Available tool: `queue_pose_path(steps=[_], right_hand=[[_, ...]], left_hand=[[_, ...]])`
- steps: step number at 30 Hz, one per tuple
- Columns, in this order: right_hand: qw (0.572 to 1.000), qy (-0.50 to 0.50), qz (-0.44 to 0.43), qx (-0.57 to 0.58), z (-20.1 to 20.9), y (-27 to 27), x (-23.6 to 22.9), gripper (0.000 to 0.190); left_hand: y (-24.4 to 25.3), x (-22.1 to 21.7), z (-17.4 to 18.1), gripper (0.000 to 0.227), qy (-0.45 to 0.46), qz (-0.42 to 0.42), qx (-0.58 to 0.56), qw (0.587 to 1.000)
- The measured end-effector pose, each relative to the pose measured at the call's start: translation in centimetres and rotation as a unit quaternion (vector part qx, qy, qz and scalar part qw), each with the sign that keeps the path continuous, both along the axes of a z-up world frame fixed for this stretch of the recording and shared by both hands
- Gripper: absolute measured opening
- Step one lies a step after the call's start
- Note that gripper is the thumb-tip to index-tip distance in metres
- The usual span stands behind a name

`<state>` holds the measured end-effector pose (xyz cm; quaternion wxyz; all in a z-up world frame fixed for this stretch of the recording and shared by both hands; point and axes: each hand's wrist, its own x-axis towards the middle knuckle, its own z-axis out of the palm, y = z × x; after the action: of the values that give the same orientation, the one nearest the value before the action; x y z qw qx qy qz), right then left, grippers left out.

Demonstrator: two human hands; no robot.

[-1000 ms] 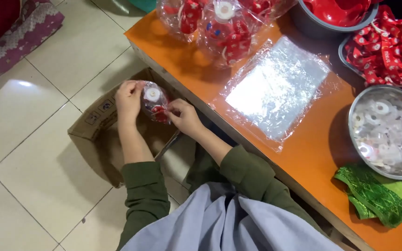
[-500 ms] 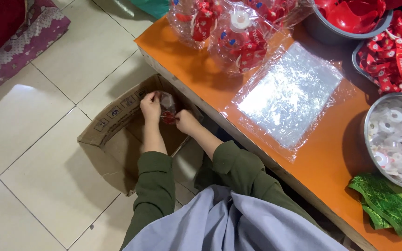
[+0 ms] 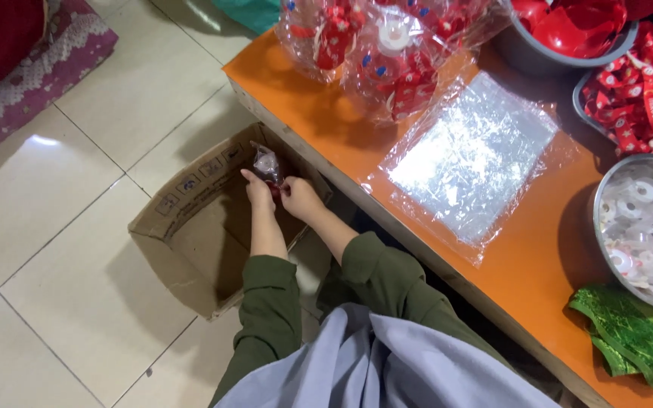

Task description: Assembling plastic bottles by inserting white plastic caps and attaching red decorative ribbons.

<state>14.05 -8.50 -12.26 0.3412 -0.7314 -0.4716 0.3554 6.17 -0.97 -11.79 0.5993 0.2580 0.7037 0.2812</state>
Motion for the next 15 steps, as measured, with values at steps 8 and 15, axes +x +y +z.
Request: queue_pose_path(steps=[8,15], right_hand=[[1.000,0.005,0.017,-0.021,0.0,0.0,0.4,0.018],[0.998,-0.017,0.038,-0.037,2.7,-1.0,0.2,0.029]], left_hand=[[-0.7,-1.1,0.3,0.101,-0.034,-0.047,0.012,0.998],[-2.1,-0.1,7.3,0.096,-0.067,-0.030,0.003,0.997]])
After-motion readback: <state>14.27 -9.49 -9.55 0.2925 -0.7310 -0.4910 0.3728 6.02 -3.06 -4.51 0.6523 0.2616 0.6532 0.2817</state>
